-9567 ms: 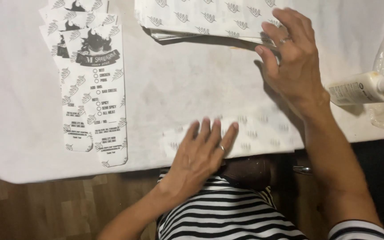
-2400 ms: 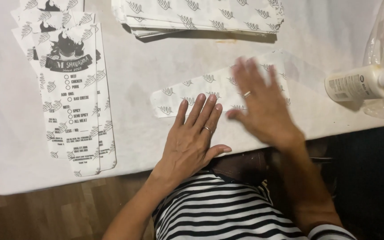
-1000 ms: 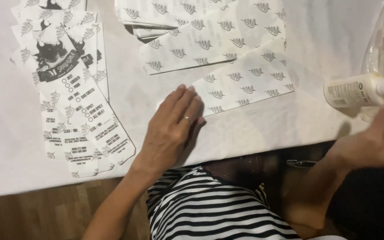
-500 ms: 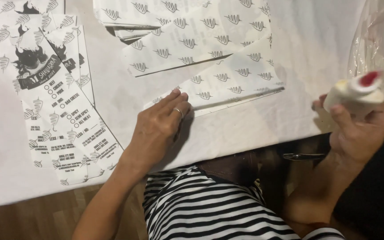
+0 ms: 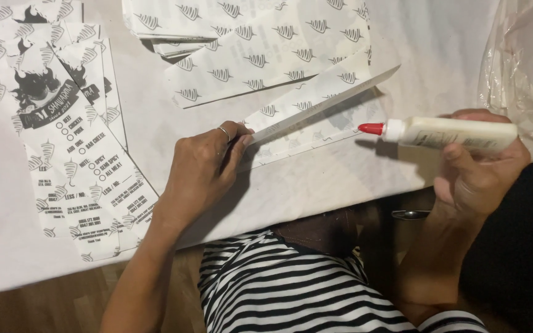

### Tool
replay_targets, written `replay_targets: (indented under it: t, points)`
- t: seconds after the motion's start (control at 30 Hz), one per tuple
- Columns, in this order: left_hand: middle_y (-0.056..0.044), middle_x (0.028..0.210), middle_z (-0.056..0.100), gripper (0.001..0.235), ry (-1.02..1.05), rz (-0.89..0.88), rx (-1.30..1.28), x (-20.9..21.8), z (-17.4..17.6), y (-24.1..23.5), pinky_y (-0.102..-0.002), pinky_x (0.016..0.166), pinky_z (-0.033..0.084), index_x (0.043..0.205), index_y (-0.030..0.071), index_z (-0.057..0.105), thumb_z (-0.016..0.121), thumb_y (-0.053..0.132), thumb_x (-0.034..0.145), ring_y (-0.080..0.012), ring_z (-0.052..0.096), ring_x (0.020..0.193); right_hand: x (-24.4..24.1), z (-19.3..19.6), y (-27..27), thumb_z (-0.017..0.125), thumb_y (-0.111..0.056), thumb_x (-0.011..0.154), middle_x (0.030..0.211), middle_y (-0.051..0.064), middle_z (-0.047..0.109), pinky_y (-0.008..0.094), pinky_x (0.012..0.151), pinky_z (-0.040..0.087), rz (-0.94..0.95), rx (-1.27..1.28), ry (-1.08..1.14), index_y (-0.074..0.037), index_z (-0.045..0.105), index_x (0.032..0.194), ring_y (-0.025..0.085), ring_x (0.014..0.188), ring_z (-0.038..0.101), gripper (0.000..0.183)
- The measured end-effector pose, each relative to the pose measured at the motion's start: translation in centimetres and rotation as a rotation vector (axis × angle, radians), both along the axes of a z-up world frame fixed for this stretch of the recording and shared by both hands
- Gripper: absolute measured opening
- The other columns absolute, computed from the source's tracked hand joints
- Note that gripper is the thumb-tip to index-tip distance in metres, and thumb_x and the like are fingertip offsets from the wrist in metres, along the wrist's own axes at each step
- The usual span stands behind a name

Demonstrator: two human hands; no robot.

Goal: Folding pre-printed paper sheets and applying glue to assemble paper bags at a workstation.

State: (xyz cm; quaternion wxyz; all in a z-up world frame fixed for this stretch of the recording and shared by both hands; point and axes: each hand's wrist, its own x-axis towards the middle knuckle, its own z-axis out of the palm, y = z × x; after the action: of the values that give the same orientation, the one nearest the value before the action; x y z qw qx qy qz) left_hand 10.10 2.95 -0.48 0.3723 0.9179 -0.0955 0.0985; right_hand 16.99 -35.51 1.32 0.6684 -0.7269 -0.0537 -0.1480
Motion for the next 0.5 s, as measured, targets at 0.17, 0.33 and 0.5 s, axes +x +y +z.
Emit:
replay_targets:
  t: [0.17, 0.33, 0.5]
  points:
    - [-0.002, 0.071, 0.067, 0.014, -0.038, 0.01, -0.002, 0.0, 0.0, 0.0, -0.034, 0.047, 0.041, 0.101, 0.006, 0.063, 0.057, 0.016, 0.108, -0.0197, 0.055, 0.05, 0.1, -0.1, 0.9, 0.077, -0.015, 0.098, 0.109, 0.018, 0.069, 0.04, 0.089, 0.068, 0.178, -0.097, -0.052, -0.003, 0.054, 0.116, 0.039, 0.111, 0.076, 0.031]
    - [-0.002, 0.075, 0.07, 0.011, -0.046, 0.004, -0.006, 0.0, -0.1, -0.1, -0.033, 0.047, 0.041, 0.103, 0.005, 0.063, 0.057, 0.014, 0.108, -0.0183, 0.056, 0.051, 0.2, -1.2, 0.1, 0.086, -0.009, 0.092, 0.106, 0.013, 0.067, 0.033, 0.081, 0.064, 0.07, -0.19, -0.036, 0.0, 0.059, 0.117, 0.025, 0.098, 0.071, 0.037]
    - [-0.001, 0.083, 0.074, 0.012, -0.052, 0.003, 0.002, 0.0, -0.1, -0.1, -0.033, 0.047, 0.043, 0.105, 0.005, 0.063, 0.056, 0.015, 0.108, -0.0185, 0.059, 0.054, 0.3, -0.6, 0.4, 0.088, 0.001, 0.092, 0.104, 0.013, 0.066, 0.03, 0.078, 0.062, 0.039, -0.294, -0.003, 0.004, 0.06, 0.117, 0.024, 0.097, 0.07, 0.037]
